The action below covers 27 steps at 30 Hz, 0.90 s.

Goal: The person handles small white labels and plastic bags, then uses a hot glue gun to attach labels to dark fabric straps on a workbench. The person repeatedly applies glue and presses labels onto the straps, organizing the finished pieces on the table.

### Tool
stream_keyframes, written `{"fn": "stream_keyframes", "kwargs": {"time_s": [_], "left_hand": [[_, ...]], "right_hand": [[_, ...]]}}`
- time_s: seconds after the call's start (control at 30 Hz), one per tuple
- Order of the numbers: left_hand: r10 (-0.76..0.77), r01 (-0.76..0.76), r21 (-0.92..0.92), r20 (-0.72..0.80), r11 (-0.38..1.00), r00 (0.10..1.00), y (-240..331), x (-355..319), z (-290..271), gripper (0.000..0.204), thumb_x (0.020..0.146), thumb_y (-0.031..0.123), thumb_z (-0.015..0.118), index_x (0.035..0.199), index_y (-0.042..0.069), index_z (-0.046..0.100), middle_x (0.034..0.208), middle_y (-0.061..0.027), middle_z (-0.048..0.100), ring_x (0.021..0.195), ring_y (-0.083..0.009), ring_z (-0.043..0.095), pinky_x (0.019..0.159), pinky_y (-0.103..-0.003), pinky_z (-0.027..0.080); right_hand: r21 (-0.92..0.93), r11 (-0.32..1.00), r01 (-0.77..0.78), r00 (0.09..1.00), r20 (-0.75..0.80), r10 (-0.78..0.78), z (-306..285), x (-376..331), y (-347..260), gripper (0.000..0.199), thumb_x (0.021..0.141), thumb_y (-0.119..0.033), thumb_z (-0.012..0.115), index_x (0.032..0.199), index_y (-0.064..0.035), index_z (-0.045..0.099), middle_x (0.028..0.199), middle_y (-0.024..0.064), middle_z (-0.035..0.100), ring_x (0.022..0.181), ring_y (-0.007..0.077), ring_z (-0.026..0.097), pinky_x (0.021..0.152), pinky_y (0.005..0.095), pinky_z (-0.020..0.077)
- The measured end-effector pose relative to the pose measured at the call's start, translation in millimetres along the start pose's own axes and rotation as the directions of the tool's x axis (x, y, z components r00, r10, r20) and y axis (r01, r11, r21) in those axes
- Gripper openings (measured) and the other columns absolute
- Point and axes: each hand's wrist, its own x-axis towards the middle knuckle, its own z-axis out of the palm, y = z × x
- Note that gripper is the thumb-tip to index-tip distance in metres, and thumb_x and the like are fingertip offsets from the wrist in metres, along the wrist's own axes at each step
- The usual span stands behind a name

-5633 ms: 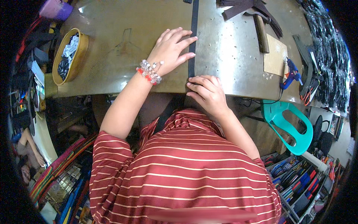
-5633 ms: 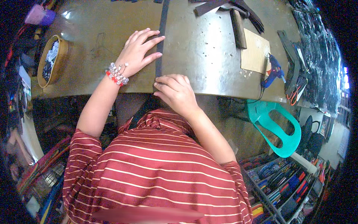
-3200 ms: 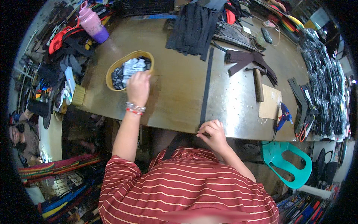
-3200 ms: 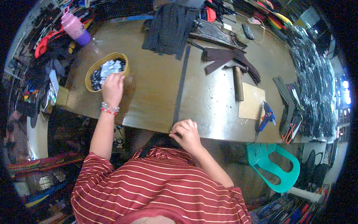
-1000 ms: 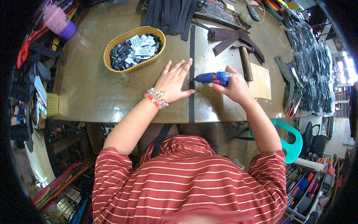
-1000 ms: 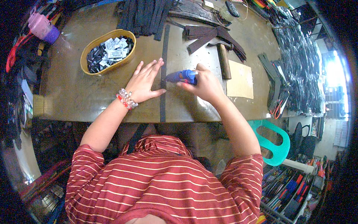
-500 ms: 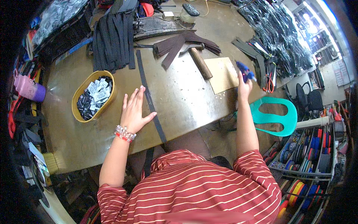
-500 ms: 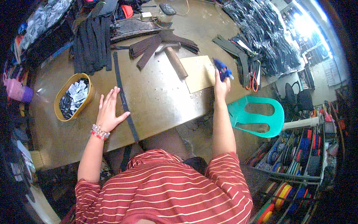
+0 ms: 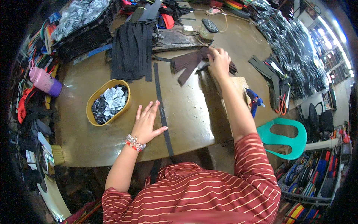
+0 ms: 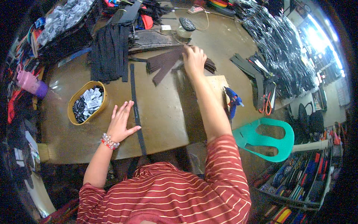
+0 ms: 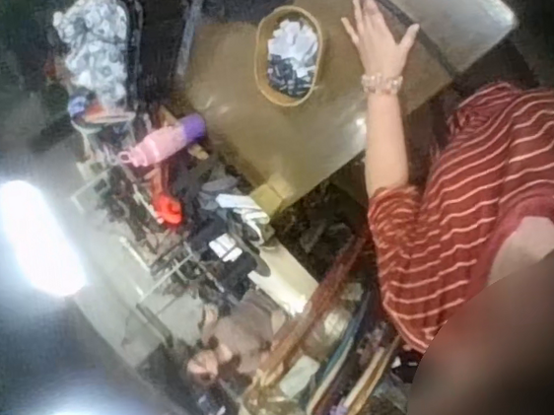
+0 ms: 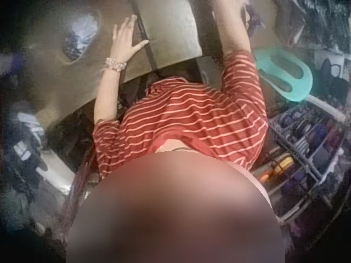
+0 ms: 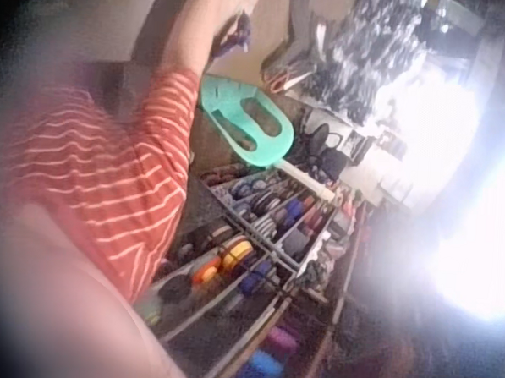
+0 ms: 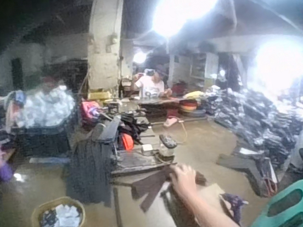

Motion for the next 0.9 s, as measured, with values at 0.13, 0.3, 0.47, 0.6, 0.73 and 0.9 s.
{"fn": "stream_keyframes", "kwargs": {"time_s": [0.13, 0.3, 0.47, 0.6, 0.73, 0.9], "left_hand": [[0.029, -0.03, -0.039, -0.02, 0.999, 0.999, -2, -2, -2, 0.096, 0.076, 0.052, 0.067, 0.147, 0.008, 0.02, 0.147, -0.014, 0.035, 0.139, -0.0289, 0.028, 0.115, -0.049, 0.011], [-0.043, -0.004, -0.235, -0.196, 0.972, 0.98, 13, 12, -28, 0.079, 0.088, 0.04, 0.058, 0.149, 0.008, 0.019, 0.149, -0.0157, 0.031, 0.141, -0.0305, 0.023, 0.114, -0.05, 0.011], [-0.045, -0.051, -0.111, -0.717, 0.993, 0.696, 52, 17, -68, 0.041, 0.097, 0.022, 0.045, 0.134, 0.003, 0.046, 0.13, -0.0183, 0.051, 0.129, -0.0342, 0.042, 0.105, -0.045, 0.032], [-0.147, -0.04, -0.291, -0.591, 0.956, 0.793, 55, 0, -66, 0.012, 0.09, 0.01, 0.057, 0.081, 0.001, 0.059, 0.074, -0.0122, 0.057, 0.067, -0.0318, 0.059, 0.06, -0.04, 0.045], [-0.326, 0.223, -0.309, -0.336, 0.924, 0.884, 30, -5, -29, 0.019, 0.088, 0.023, 0.062, 0.083, 0.004, 0.062, 0.08, -0.0126, 0.062, 0.073, -0.033, 0.06, 0.062, -0.041, 0.048], [-0.378, 0.294, -0.292, -0.298, 0.91, 0.876, 12, -8, 1, 0.022, 0.086, 0.026, 0.063, 0.082, 0.005, 0.061, 0.08, -0.012, 0.063, 0.074, -0.0329, 0.061, 0.063, -0.042, 0.049]], "right_hand": [[-0.327, 0.943, -0.055, 0.899, 0.394, 0.19, 29, 50, 13, 0.021, 0.077, -0.027, 0.071, 0.094, -0.0152, 0.067, 0.114, 0.0074, 0.055, 0.113, 0.0275, 0.049, 0.094, 0.0515, 0.037], [-0.091, 0.982, 0.167, 0.963, 0.228, -0.143, -75, 51, -90, 0.015, 0.085, -0.019, 0.06, 0.089, -0.0037, 0.058, 0.089, 0.0162, 0.065, 0.083, 0.0359, 0.063, 0.071, 0.0443, 0.0492], [0.529, 0.816, 0.233, 0.863, 0.274, -0.424, -182, -46, -174, 0.013, 0.083, -0.013, 0.064, 0.091, -0.0027, 0.063, 0.084, 0.0135, 0.063, 0.075, 0.0314, 0.062, 0.067, 0.0386, 0.0487], [0.628, 0.775, -0.069, 0.868, 0.421, -0.264, -157, -84, -161, 0.014, 0.081, -0.011, 0.067, 0.092, -0.0027, 0.065, 0.084, 0.015, 0.062, 0.075, 0.032, 0.061, 0.068, 0.0387, 0.0485], [0.612, 0.764, -0.205, 0.866, 0.477, -0.149, -86, -124, -158, 0.014, 0.081, -0.009, 0.067, 0.094, -0.0032, 0.067, 0.086, 0.0145, 0.062, 0.078, 0.0317, 0.062, 0.072, 0.0377, 0.0491], [0.632, 0.761, -0.148, 0.893, 0.416, -0.171, -52, -154, -142, 0.016, 0.082, -0.007, 0.065, 0.098, -0.0049, 0.067, 0.088, 0.0134, 0.064, 0.08, 0.0293, 0.062, 0.074, 0.0345, 0.0503]]}}
